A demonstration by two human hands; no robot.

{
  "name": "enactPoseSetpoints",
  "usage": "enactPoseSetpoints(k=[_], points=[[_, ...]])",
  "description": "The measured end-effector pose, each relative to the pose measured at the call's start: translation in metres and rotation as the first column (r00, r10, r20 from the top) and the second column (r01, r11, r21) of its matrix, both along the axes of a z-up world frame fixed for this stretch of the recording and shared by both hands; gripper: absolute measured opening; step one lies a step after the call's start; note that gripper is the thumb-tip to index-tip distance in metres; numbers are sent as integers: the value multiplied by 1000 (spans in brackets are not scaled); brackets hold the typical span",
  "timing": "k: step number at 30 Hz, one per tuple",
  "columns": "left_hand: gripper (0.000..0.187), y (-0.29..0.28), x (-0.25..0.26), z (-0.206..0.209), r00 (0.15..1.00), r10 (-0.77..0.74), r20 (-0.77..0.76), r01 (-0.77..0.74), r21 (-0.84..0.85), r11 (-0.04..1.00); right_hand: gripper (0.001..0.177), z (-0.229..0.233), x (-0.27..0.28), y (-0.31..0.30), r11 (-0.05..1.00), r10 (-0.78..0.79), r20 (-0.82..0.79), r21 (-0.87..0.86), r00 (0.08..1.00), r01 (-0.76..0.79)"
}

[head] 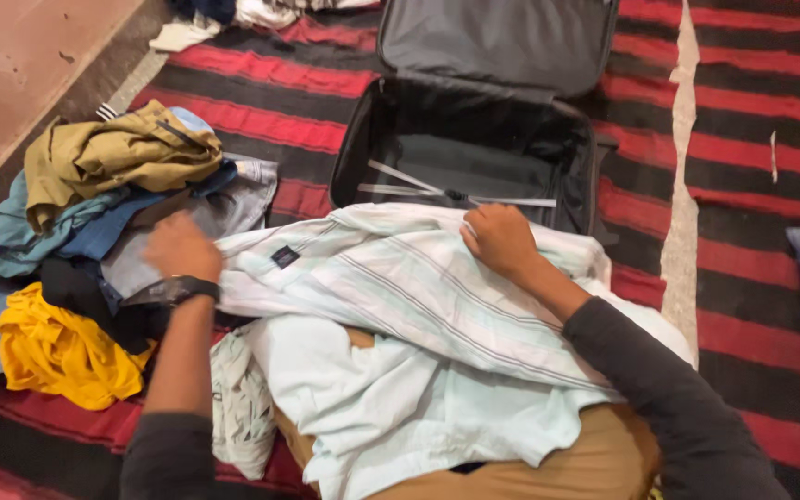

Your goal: The person opens a brown suitcase and begins folding and packing a light-colored striped shirt into it while sitting on the floor.

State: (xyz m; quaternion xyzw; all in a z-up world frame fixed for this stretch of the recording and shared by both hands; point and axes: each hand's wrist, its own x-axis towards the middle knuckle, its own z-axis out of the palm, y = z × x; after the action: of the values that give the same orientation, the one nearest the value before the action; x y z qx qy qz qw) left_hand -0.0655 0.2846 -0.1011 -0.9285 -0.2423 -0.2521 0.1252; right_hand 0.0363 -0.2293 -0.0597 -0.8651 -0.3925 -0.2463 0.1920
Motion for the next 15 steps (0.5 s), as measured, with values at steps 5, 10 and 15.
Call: enactPoseSetpoints(k=[5, 10, 15], points=[[62, -173, -74, -40, 492, -854, 170, 681, -686, 256, 26, -43, -93, -36, 982, 186, -89, -1, 978, -187], [84, -253, -104, -51, 178, -886, -428, 606, -662, 441, 60, -67, -166, -41, 947, 133, -156, -270, 979, -172], [65, -230, -36, -36, 109, -962, -249, 377, -885, 272, 32, -90, -89, -63, 955, -184, -805, -282, 564, -90]])
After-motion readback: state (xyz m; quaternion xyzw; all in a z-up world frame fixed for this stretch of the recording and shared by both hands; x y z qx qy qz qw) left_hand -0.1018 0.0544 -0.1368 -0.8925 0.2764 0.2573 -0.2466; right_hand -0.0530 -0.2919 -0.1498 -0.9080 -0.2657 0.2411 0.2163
